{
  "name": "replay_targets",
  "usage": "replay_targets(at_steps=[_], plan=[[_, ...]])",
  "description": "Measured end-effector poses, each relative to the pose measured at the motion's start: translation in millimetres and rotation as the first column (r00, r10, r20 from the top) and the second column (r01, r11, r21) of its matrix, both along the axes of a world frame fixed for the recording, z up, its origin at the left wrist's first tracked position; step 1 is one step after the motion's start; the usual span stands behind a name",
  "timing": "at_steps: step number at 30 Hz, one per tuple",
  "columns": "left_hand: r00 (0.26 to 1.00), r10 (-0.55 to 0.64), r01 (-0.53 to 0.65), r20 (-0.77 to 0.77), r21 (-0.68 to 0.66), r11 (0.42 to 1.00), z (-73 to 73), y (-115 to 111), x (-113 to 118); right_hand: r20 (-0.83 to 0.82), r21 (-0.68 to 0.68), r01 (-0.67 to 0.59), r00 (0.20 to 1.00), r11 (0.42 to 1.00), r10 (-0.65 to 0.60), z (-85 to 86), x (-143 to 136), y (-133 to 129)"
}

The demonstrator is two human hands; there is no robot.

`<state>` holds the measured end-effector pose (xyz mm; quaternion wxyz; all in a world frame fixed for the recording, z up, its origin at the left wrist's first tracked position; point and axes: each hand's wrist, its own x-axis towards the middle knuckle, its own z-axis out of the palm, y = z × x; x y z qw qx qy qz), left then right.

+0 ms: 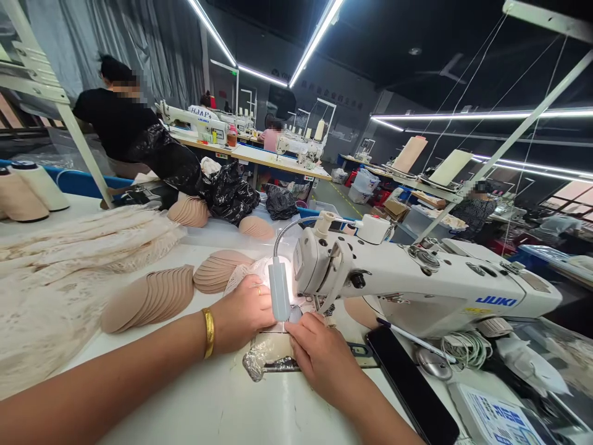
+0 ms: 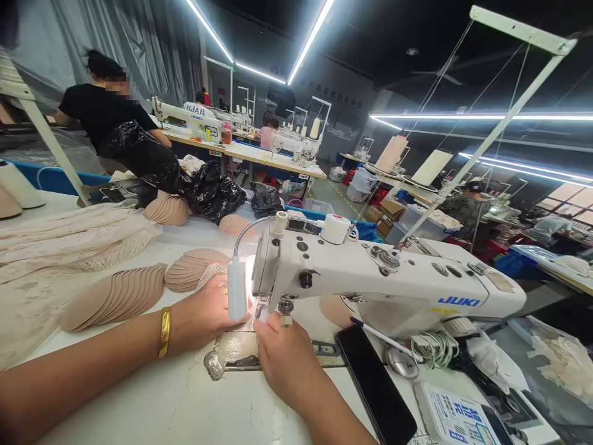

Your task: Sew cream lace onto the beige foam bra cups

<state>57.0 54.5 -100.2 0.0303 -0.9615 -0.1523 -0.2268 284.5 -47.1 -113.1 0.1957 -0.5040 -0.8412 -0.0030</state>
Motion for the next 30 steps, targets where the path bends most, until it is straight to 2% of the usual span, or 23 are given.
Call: replay_targets(at_steps=[4, 7, 9, 10, 11, 13, 15, 16, 17, 19, 21, 23, 24, 25, 26, 27, 28, 29, 30], plan=[[0.995, 0.005, -0.005, -0.101, -0.001, 1.0, -1.6, 4.2, 2.3, -0.057, -0.024, -0.021, 0.998, 1.0, 0.019, -1.8, 1.3, 1.1], [0.996, 0.02, -0.019, -0.082, 0.012, 1.0, -5.0, 9.0, 2.1, -0.155, -0.043, -0.05, 0.987, 0.998, 0.043, -1.0, 0.8, 0.4], [0.999, 0.013, -0.012, -0.047, 0.02, 1.0, -6.0, 6.8, -3.1, -0.274, -0.111, -0.041, 0.962, 0.993, 0.009, 3.1, -3.4, -2.3], [1.0, 0.001, -0.001, -0.026, 0.021, 1.0, -5.5, 2.3, -7.3, -0.362, -0.189, -0.035, 0.932, 0.981, -0.036, 6.3, -7.4, -4.4], [1.0, -0.016, 0.016, -0.004, 0.021, 1.0, -4.2, -4.6, -12.6, -0.464, -0.293, -0.043, 0.88, 0.955, -0.102, 9.9, -12.8, -7.0], [0.998, -0.056, 0.056, 0.038, 0.017, 0.998, 0.5, -25.1, -25.4, -0.665, -0.504, -0.151, 0.696, 0.85, -0.271, 16.9, -28.0, -12.9], [0.992, -0.096, 0.096, 0.08, 0.005, 0.995, 6.0, -49.5, -41.6, -0.787, -0.586, -0.334, 0.451, 0.739, -0.42, 21.2, -47.1, -19.3], [0.99, -0.097, 0.096, 0.101, 0.007, 0.995, 8.0, -60.8, -51.3, -0.817, -0.574, -0.4, 0.33, 0.714, -0.472, 21.9, -57.1, -22.6], [0.991, -0.068, 0.067, 0.118, 0.013, 0.998, 9.0, -70.6, -62.3, -0.833, -0.548, -0.439, 0.213, 0.712, -0.511, 21.7, -66.7, -26.1], [0.987, 0.072, -0.077, 0.142, 0.026, 0.997, 7.4, -85.9, -87.9, -0.835, -0.496, -0.452, 0.014, 0.742, -0.55, 19.7, -83.4, -33.5], [0.948, 0.276, -0.281, 0.157, 0.009, 0.96, 1.9, -99.8, -114.3, -0.824, -0.462, -0.421, -0.123, 0.781, -0.554, 16.8, -95.9, -40.6], [0.867, 0.451, -0.447, 0.214, -0.07, 0.892, -4.6, -119.3, -132.9, -0.825, -0.436, -0.392, -0.186, 0.81, -0.534, 14.0, -105.3, -46.7], [0.819, 0.51, -0.487, 0.263, -0.154, 0.86, -7.6, -132.0, -136.6, -0.832, -0.425, -0.376, -0.197, 0.824, -0.519, 12.5, -109.7, -49.2], [0.78, 0.548, -0.476, 0.301, -0.282, 0.833, -10.3, -146.1, -135.8, -0.842, -0.412, -0.352, -0.205, 0.84, -0.499, 10.6, -114.0, -51.8], [0.768, 0.549, -0.378, 0.329, -0.458, 0.804, -12.6, -160.5, -130.8, -0.855, -0.399, -0.327, -0.205, 0.857, -0.476, 8.3, -118.5, -54.6], [0.787, 0.534, -0.21, 0.309, -0.68, 0.703, -14.3, -174.0, -122.3, -0.87, -0.388, -0.302, -0.19, 0.87, -0.454, 5.3, -123.0, -58.3], [0.837, 0.47, 0.009, 0.28, -0.866, 0.5, -15.3, -185.1, -111.3, -0.886, -0.384, -0.272, -0.159, 0.882, -0.435, 1.5, -127.4, -63.0], [0.837, 0.479, 0.182, 0.264, -0.96, 0.211, -15.3, -193.1, -99.2, -0.902, -0.383, -0.233, -0.113, 0.894, -0.416, -3.0, -131.4, -69.3], [0.742, 0.612, 0.328, 0.273, -0.944, 0.024, -14.1, -197.5, -87.2, -0.915, -0.383, -0.187, -0.055, 0.905, -0.399, -8.2, -134.6, -77.0]])
